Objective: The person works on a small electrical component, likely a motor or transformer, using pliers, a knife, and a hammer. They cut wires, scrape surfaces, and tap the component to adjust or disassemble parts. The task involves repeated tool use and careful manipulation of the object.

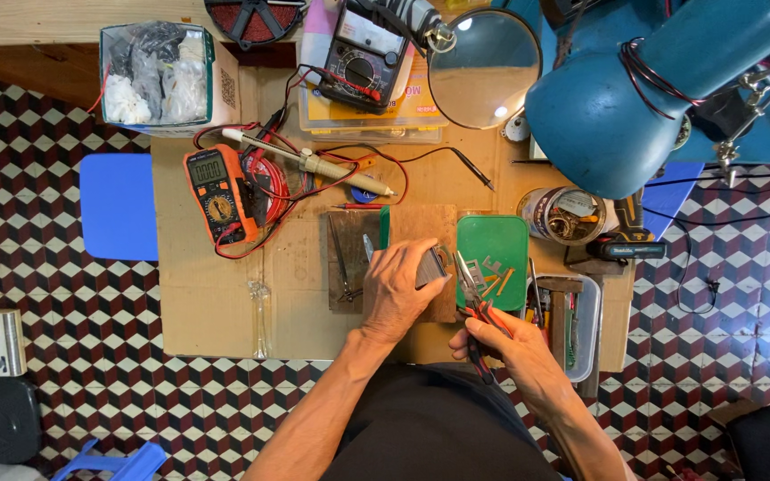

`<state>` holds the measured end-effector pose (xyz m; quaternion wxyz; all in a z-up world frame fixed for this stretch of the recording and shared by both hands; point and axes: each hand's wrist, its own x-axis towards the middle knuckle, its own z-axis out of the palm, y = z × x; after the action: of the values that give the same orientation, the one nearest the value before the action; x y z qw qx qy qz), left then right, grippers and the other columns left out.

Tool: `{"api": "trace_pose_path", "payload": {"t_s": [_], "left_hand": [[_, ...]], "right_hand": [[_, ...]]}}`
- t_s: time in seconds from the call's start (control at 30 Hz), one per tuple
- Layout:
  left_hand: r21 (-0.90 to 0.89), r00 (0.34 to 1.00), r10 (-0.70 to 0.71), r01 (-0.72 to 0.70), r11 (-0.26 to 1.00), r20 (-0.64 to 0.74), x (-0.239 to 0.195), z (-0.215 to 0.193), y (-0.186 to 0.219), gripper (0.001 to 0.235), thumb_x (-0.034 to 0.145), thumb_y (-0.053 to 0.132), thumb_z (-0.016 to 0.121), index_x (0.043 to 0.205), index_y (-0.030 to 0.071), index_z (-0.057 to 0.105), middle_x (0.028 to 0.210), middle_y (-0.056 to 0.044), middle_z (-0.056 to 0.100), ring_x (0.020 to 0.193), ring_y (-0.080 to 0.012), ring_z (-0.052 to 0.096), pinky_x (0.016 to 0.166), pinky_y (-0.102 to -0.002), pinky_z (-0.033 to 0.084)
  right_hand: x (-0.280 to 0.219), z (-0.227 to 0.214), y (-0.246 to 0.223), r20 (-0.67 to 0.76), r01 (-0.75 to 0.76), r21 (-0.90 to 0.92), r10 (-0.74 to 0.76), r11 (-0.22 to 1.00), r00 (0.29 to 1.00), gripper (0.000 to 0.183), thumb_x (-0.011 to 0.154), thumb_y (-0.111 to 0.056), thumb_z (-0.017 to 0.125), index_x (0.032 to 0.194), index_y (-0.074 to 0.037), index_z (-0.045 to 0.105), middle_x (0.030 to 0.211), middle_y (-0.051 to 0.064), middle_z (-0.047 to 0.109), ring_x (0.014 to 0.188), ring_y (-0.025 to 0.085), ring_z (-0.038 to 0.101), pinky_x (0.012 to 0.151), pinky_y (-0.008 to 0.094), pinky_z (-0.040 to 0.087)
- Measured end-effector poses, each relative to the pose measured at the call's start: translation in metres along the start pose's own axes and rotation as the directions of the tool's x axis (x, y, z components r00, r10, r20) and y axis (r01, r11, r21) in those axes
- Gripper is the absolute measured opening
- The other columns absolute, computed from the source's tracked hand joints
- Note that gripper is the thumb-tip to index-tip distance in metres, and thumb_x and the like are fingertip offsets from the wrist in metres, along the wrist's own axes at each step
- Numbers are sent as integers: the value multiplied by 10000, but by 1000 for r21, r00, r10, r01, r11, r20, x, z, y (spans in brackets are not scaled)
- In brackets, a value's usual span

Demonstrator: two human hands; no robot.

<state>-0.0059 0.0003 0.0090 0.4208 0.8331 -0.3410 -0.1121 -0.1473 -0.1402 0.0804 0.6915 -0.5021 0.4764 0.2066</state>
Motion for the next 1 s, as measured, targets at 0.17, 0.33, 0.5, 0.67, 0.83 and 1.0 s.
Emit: {"api": "trace_pose_path", "payload": {"t_s": [0.17,0.33,0.5,0.67,0.83,1.0], "left_hand": [[14,1000,11,-11,1000,16,2,1,1,566,759,217,853,1252,76,614,1158,-117,710,1110,-287,670,959,-428,480],[17,1000,5,-5,1000,-10,3,2,2,562,749,207,849,1241,74,612,1165,-117,713,1107,-286,666,958,-427,484],[19,1000,8,-7,1000,-23,2,4,1,558,773,197,839,1266,77,606,1211,-111,714,1131,-282,668,972,-418,489],[6,1000,5,-5,1000,-9,1,3,0,559,772,189,836,1270,80,604,1235,-109,711,1147,-276,664,967,-420,485],[-3,1000,-1,1,1000,-2,2,2,0,563,766,178,842,1266,82,603,1251,-111,705,1165,-279,657,957,-418,483],[0,1000,-2,2,1000,-4,1,2,0,575,759,164,846,1275,84,604,1266,-108,701,1176,-272,657,966,-413,490]], "right_hand": [[2,-6,4,70,-80,76,74,994,995,335,964,-322,581,1074,-21,677,814,137,748,659,191,716,586,296,552],[5,0,10,122,-111,157,92,981,988,359,964,-306,585,1140,-2,660,814,148,744,665,197,719,586,290,541],[8,3,14,121,-104,190,82,976,989,400,965,-287,584,1215,16,660,821,159,749,675,204,725,601,290,552],[9,-1,14,135,-109,186,85,977,987,388,975,-284,571,1202,18,657,817,165,744,669,209,727,580,284,537],[10,-2,10,137,-119,141,100,983,986,395,978,-295,562,1193,23,659,822,171,749,671,211,735,574,279,535],[7,1,6,113,-133,126,119,983,986,403,977,-292,562,1202,27,660,837,181,756,696,220,742,614,293,570]]}}
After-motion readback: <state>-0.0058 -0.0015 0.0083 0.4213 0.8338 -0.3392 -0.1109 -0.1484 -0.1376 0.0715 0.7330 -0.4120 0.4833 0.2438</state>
